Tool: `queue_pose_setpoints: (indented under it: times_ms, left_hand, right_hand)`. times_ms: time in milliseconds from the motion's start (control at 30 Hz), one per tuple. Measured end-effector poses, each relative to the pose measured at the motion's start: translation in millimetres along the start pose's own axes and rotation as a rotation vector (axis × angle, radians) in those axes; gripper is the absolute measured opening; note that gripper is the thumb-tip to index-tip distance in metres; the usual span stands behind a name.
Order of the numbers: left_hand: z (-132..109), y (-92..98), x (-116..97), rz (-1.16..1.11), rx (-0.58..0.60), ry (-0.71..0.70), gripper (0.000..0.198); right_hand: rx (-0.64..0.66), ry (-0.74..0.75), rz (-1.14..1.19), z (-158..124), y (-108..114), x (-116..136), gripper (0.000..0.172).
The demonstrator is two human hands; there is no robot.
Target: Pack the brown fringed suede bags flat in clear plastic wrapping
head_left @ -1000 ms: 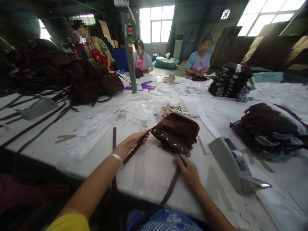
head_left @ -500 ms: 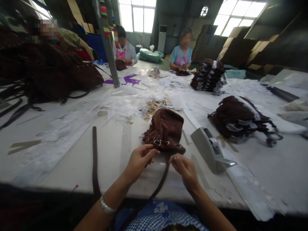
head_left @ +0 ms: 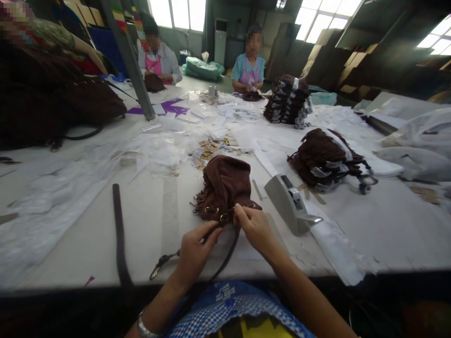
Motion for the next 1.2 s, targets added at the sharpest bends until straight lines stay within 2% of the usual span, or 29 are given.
queue_pose_setpoints:
  times_ms: [433,600,967,1067,1200]
  left_hand:
    - [-4.7,0.2,-5.3,0.193,-0.044,-0.24,0.017]
    - [-5.1,0.9,-4.0,0.187,-0.056,-0.232,0.017]
    - [-4.0,-1.1,2.6,0.105,-0.013,-0.097,0.019]
    - [-3.8,-0.8,0.6,0.124,-0.016,-0.118,0.018]
    - [-5.2,-0.3,-6.9,0.189,-0.045,-0.224,0.016]
  right_hand:
    - [0.034,-0.005,-0.041,7.0,-9.5,-1.0,0.051]
    - [0.021,0.034,-0.074,4.3,-5.0,4.9,0.052]
    - [0.04,0.052,-0.064,-0.1,-1.0,11.0,0.053]
    - [0.056,0.046,-0.07,0.8,-4.5,10.5,0.051]
    - [0.046,0.022,-0.102,1.5,-6.7,7.3,0.049]
Point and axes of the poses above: each hand's wrist, its own z-axis towards the middle knuckle, its own y-axis out of the back of the hand, x = y × z, the point moved 7 cm from there along z, towards the middle knuckle, and after that the axes turned 1 degree about -y, right-handed, at the moved point
